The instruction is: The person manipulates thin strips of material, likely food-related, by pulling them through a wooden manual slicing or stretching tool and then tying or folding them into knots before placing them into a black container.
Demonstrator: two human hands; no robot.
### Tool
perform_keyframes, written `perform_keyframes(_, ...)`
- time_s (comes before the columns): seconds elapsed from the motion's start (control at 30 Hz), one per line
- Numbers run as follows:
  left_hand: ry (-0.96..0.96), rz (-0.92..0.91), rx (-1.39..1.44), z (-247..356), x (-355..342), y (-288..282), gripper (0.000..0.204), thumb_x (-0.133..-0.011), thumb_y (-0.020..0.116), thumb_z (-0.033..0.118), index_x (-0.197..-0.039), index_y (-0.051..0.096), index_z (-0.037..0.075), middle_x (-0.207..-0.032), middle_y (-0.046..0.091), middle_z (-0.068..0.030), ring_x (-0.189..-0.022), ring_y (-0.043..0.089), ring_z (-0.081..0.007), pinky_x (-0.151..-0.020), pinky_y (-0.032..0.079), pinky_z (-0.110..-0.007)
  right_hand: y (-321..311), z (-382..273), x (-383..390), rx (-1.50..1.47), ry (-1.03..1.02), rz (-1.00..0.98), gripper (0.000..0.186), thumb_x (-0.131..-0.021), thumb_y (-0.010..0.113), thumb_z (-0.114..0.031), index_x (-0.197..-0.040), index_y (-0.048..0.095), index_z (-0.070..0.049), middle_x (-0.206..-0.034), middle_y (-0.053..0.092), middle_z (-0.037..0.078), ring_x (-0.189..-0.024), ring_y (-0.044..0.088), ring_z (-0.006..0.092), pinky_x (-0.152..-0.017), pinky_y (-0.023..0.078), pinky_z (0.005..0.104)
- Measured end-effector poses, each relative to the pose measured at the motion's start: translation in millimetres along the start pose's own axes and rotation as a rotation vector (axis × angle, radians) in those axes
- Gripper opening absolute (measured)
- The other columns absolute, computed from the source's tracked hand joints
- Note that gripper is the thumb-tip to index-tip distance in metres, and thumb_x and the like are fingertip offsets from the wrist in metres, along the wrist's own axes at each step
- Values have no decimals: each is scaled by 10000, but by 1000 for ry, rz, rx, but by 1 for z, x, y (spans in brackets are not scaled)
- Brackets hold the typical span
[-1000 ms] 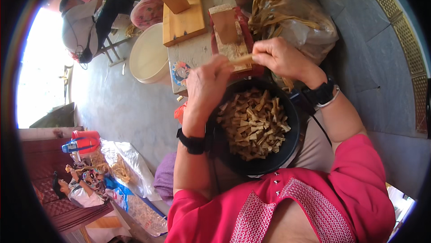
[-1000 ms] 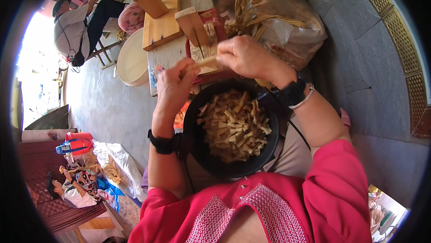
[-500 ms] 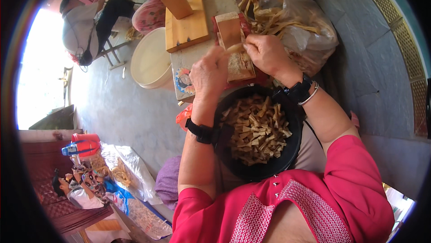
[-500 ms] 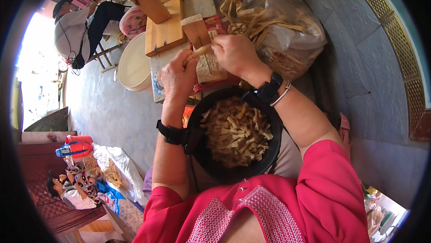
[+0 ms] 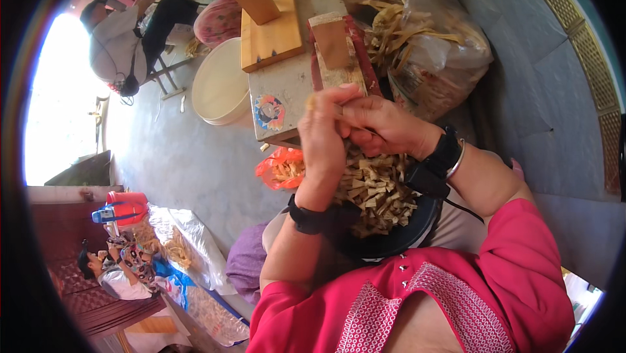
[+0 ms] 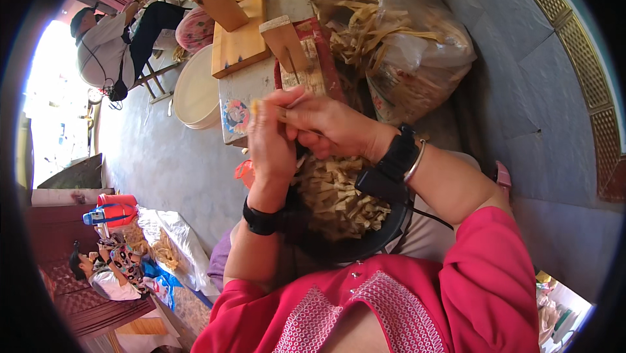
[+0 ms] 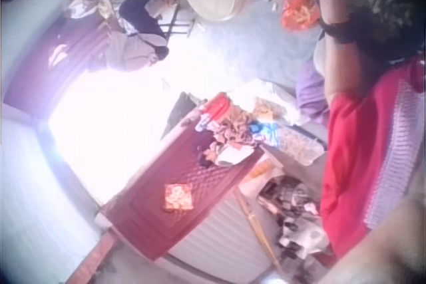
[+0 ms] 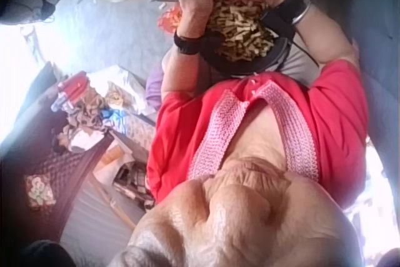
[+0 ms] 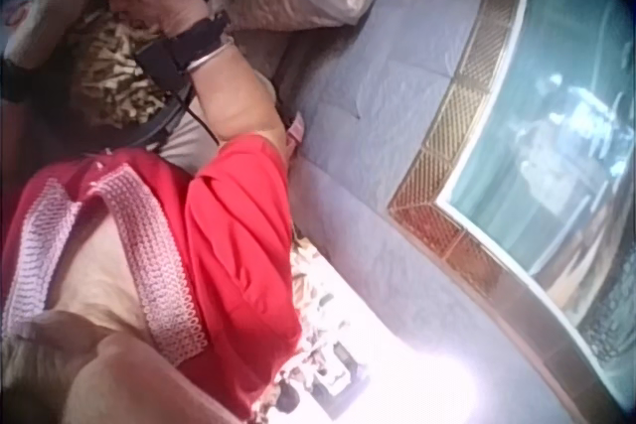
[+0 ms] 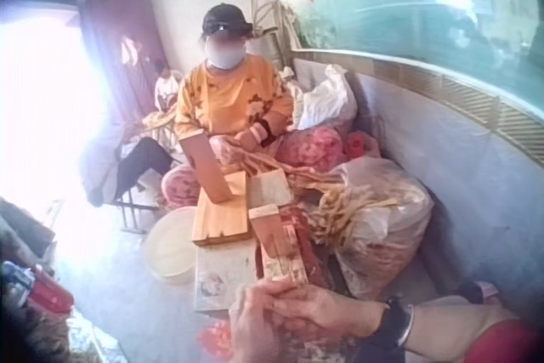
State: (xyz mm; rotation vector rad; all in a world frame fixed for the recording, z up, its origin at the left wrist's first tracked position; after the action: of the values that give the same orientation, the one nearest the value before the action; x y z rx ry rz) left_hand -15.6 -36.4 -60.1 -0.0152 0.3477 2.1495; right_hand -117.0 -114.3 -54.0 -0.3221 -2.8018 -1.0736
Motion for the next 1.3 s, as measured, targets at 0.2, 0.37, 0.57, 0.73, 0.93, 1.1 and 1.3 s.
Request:
perform_keyframes(0.2,-149,93,742,35,-11,-28,348,-968,365,371,-816,478,79,-620,380,11,-559,404,-115,-535,391,-255,10,6,5,225,55,-38,174,-919,526,-221,-886,550,-51,-605,412,-56,-485,360,25,-422,261,176)
perform_keyframes(0.37,361,346,22,51,-4,-29,346,-957,420,329,-860,539,19,-596,409,6,-503,375,-85,-449,321,-229,13,6,8,-108,78,-137,167,-924,506,-200,-945,553,-41,-633,425,-46,-500,356,19,-428,256,176)
perform_keyframes(0.57,781,-19,-688,34,8,-16,288,-843,531,132,-1050,615,-50,-1022,619,-219,-960,610,-341,-835,481,-370,37,-6,16,317,-297,45,191,-904,493,-140,-1046,531,-17,-659,513,6,-576,493,88,-498,397,232)
perform_keyframes(0.73,271,-66,-510,21,22,11,330,-840,503,106,-1124,581,-43,-1297,434,-272,-1214,439,-362,-983,359,-358,18,5,15,973,-681,330,215,-877,517,-126,-1027,531,27,-753,601,130,-680,549,130,-613,450,318)
perform_keyframes(0.93,-1,-51,-798,29,13,2,218,-699,482,-39,-875,610,-26,-1139,526,-247,-960,565,-366,-818,457,-367,19,7,14,524,-422,328,204,-902,477,-158,-854,584,9,-636,556,45,-566,508,110,-523,411,279)
perform_keyframes(1.1,447,-105,-795,33,13,-1,87,-686,490,-43,-745,543,-6,-929,579,-188,-793,578,-347,-679,473,-381,1,-3,21,-205,187,62,239,-892,468,-216,-687,498,-98,-511,333,-53,-391,272,67,-383,221,251)
perform_keyframes(1.3,462,-136,-783,33,17,-6,124,-736,412,-67,-753,521,-11,-619,584,-109,-498,570,-135,-499,459,-250,2,-6,20,-59,144,-97,181,-840,536,-189,-691,492,-95,-517,376,-46,-405,309,53,-381,234,231)
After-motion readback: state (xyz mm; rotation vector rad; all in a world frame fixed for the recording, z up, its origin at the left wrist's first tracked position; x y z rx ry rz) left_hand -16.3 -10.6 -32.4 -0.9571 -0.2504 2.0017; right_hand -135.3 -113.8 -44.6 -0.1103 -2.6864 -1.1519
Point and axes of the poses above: each hand's wrist, its own x-axis away from the middle knuckle, its own y-axis out of the palm, z = x × y, the point moved 1 cm from there along -x, towards the middle knuckle
